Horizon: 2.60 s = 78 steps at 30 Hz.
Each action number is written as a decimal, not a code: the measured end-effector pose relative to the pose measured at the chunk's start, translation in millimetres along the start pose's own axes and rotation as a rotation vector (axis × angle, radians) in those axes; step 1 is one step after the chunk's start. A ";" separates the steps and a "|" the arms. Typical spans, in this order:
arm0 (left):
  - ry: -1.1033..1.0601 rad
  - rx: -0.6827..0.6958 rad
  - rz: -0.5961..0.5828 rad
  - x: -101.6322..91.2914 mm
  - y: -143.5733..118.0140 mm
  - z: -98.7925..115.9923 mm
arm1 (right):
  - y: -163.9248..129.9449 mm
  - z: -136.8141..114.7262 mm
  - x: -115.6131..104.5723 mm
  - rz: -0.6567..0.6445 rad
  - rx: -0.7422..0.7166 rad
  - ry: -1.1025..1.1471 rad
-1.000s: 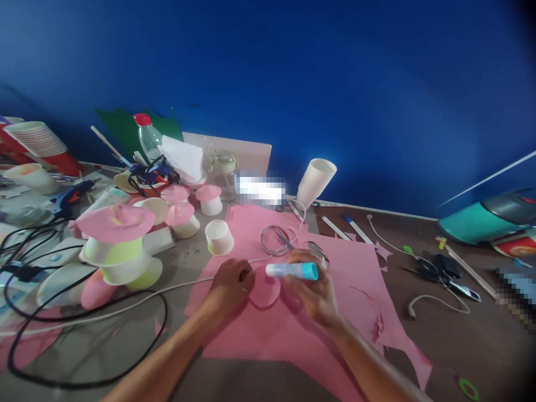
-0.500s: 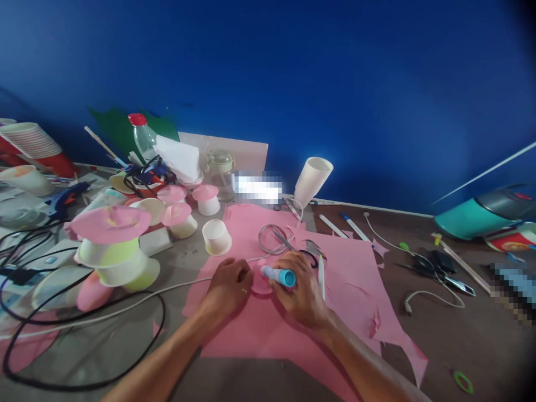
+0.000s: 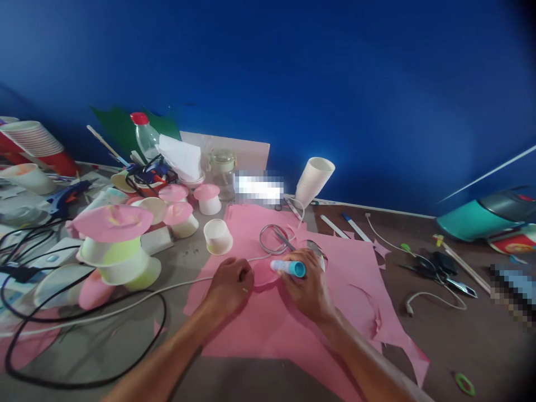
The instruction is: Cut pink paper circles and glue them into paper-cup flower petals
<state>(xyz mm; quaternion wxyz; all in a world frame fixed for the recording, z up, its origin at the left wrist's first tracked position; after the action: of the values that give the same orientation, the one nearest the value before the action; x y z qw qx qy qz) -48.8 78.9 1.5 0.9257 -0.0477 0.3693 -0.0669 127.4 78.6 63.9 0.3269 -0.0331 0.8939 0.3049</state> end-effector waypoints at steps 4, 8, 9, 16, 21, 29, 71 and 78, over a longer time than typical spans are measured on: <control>-0.013 -0.002 0.003 -0.3 0.4 -0.5 | 1.8 8.1 -11.7 0.072 0.044 0.094; 0.021 0.006 -0.003 -0.4 0.0 0.9 | 0.8 15.9 -19.3 0.122 0.122 0.226; 0.025 0.011 -0.003 -0.5 -0.2 1.6 | 0.6 14.3 -18.3 0.113 0.116 0.249; 0.055 0.061 -0.009 -0.2 -1.5 7.9 | -1.6 -14.0 8.5 -0.075 -0.060 0.191; 0.100 0.086 -0.022 1.1 -1.2 10.4 | -3.1 -10.9 13.1 -0.069 -0.074 0.104; 0.056 0.036 -0.022 0.6 -1.8 4.9 | 1.2 0.7 -17.2 0.134 -0.020 0.133; 0.021 0.032 0.028 -4.3 -2.5 8.7 | -1.2 -8.6 -11.3 0.075 -0.030 0.185; 0.018 0.060 0.033 -4.0 -3.9 10.0 | -4.0 -11.0 5.8 -0.063 -0.017 0.231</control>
<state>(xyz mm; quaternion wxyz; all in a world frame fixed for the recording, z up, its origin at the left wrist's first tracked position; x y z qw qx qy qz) -45.1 76.0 12.0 0.9242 -0.0133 0.3764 -0.0629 117.7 69.9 64.9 0.2307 -0.0992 0.9215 0.2962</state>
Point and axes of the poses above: each hand's wrist, its own y-axis towards the middle knuckle, its own x-axis out of the palm, z = x × y, the point moved 9 cm from there along y, towards the middle knuckle, and after that the axes turned 4 degrees about -z, right-handed, at the moved point
